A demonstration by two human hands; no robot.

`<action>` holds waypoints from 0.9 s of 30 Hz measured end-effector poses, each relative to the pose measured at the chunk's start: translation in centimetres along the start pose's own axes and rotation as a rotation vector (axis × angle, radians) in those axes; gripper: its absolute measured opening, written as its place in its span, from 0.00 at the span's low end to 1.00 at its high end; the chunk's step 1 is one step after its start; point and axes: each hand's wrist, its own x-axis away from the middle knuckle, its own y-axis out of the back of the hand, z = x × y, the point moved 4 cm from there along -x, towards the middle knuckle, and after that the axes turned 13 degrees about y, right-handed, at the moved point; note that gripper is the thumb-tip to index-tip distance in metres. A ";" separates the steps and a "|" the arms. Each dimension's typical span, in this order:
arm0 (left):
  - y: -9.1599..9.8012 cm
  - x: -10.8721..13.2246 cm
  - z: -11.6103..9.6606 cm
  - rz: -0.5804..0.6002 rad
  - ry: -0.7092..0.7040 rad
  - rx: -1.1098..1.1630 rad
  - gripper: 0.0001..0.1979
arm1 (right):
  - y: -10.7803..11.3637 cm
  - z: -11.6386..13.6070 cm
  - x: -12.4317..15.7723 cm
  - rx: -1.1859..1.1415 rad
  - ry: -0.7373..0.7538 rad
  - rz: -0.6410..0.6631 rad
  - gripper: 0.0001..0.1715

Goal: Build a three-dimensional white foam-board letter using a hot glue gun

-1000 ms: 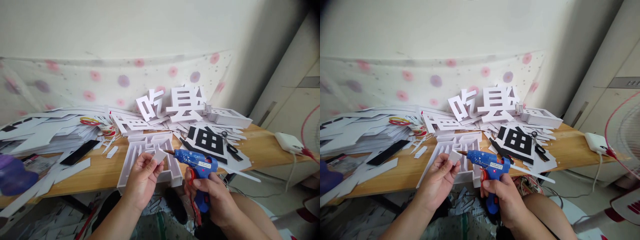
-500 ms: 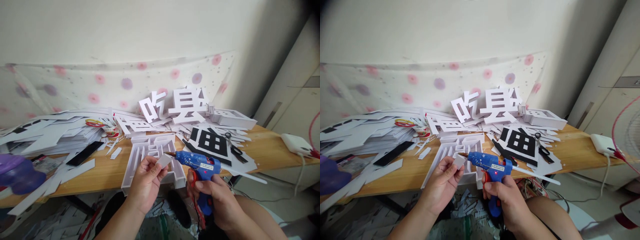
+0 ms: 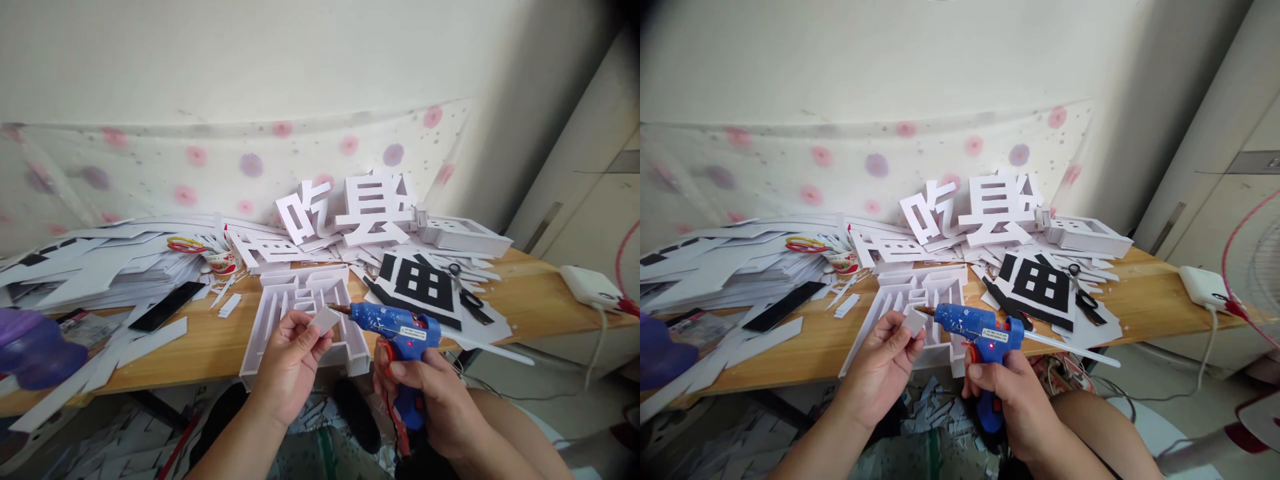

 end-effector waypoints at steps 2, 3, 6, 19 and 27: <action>0.0 0.0 0.0 0.001 -0.001 0.000 0.18 | 0.0 0.0 0.0 0.004 -0.002 -0.004 0.14; 0.0 0.0 -0.1 0.000 -0.002 -0.001 0.18 | 0.0 0.0 0.0 0.004 -0.006 -0.003 0.14; 0.1 -0.1 -0.2 -0.005 -0.009 0.003 0.18 | 0.1 -0.1 0.0 -0.002 -0.016 0.004 0.14; 0.1 0.2 -0.9 -0.015 -0.036 0.028 0.18 | 0.3 -0.5 0.1 -0.020 0.019 0.029 0.13; 0.6 0.1 -1.0 -0.002 -0.045 0.025 0.16 | 0.4 -0.1 0.3 0.011 0.007 0.033 0.13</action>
